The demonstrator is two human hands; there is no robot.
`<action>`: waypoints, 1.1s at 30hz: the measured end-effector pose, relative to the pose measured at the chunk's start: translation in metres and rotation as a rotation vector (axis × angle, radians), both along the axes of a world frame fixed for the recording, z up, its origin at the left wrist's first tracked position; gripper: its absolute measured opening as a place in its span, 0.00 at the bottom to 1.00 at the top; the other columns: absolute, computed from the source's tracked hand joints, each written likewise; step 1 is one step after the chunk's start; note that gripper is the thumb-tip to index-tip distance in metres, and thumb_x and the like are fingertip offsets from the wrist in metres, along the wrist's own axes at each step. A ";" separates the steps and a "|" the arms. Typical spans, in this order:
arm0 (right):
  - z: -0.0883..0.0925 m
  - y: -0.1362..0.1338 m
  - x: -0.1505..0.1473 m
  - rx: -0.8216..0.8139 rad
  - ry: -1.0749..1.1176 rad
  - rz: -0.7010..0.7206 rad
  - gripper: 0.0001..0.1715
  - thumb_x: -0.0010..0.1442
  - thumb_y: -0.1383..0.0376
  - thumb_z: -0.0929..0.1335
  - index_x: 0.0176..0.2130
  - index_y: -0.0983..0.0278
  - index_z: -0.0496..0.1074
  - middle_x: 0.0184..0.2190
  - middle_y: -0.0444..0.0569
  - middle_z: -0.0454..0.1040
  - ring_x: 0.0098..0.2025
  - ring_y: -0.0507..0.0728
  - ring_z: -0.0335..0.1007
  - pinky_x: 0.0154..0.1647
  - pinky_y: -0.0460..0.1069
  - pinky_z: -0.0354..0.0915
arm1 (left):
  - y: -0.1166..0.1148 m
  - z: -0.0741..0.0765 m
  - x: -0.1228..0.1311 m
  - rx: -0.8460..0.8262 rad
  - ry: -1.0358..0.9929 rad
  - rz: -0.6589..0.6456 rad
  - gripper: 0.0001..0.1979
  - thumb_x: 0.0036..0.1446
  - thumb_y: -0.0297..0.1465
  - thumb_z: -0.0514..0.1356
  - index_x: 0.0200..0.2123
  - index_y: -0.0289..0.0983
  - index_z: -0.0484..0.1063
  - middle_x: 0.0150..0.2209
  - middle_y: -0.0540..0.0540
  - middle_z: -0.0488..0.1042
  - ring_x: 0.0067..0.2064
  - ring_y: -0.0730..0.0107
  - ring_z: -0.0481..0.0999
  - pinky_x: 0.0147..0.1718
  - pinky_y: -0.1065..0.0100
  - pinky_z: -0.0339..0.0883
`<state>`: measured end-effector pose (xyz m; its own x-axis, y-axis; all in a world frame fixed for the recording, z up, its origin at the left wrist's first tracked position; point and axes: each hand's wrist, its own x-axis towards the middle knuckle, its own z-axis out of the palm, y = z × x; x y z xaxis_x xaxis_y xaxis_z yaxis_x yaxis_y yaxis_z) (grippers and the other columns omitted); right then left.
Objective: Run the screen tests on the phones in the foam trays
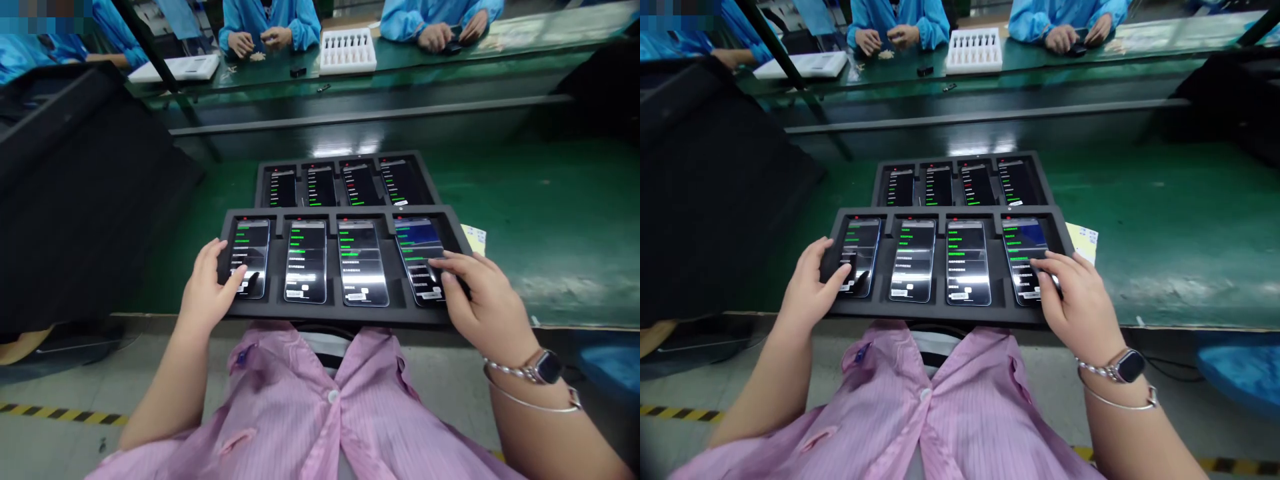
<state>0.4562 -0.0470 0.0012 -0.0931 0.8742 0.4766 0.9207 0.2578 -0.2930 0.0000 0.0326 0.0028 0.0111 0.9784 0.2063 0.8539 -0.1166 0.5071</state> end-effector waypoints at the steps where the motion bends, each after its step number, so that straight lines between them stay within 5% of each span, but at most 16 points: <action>1: 0.000 0.000 -0.001 0.011 -0.009 -0.004 0.14 0.72 0.63 0.62 0.51 0.61 0.73 0.47 0.55 0.80 0.56 0.65 0.77 0.65 0.65 0.67 | -0.001 -0.001 0.002 0.031 -0.004 0.020 0.30 0.65 0.49 0.59 0.65 0.41 0.66 0.68 0.35 0.67 0.67 0.44 0.71 0.61 0.47 0.70; 9: 0.002 0.002 -0.009 0.073 -0.095 -0.005 0.13 0.73 0.60 0.63 0.47 0.63 0.74 0.44 0.57 0.80 0.52 0.67 0.79 0.64 0.66 0.67 | -0.004 0.002 0.009 0.140 0.012 0.045 0.19 0.65 0.43 0.59 0.54 0.41 0.74 0.61 0.41 0.77 0.63 0.50 0.76 0.57 0.56 0.73; 16: 0.005 0.015 -0.066 -0.075 -0.035 0.246 0.20 0.75 0.59 0.62 0.60 0.63 0.68 0.54 0.56 0.78 0.65 0.68 0.69 0.73 0.70 0.55 | -0.005 0.000 0.008 0.175 -0.019 0.043 0.15 0.65 0.41 0.59 0.51 0.41 0.76 0.59 0.42 0.78 0.61 0.53 0.77 0.59 0.56 0.72; 22: 0.009 0.026 -0.090 -0.090 0.007 0.265 0.20 0.75 0.58 0.63 0.61 0.62 0.67 0.54 0.57 0.78 0.65 0.70 0.68 0.71 0.74 0.56 | -0.005 0.001 0.008 0.170 -0.038 0.021 0.15 0.66 0.40 0.59 0.51 0.41 0.76 0.59 0.42 0.78 0.62 0.55 0.77 0.60 0.57 0.71; 27: 0.018 0.042 -0.137 -0.076 -0.001 0.432 0.21 0.75 0.59 0.62 0.63 0.63 0.64 0.58 0.58 0.76 0.67 0.70 0.66 0.71 0.75 0.56 | -0.004 0.002 0.007 0.175 -0.060 0.011 0.13 0.65 0.38 0.59 0.49 0.41 0.76 0.58 0.42 0.79 0.60 0.57 0.78 0.60 0.57 0.71; 33: 0.005 0.056 -0.165 -0.120 -0.050 0.468 0.25 0.77 0.56 0.60 0.64 0.68 0.63 0.58 0.61 0.75 0.67 0.73 0.66 0.69 0.76 0.60 | -0.002 0.002 0.006 0.162 -0.070 0.010 0.12 0.64 0.35 0.59 0.48 0.40 0.76 0.59 0.42 0.78 0.60 0.57 0.78 0.60 0.58 0.71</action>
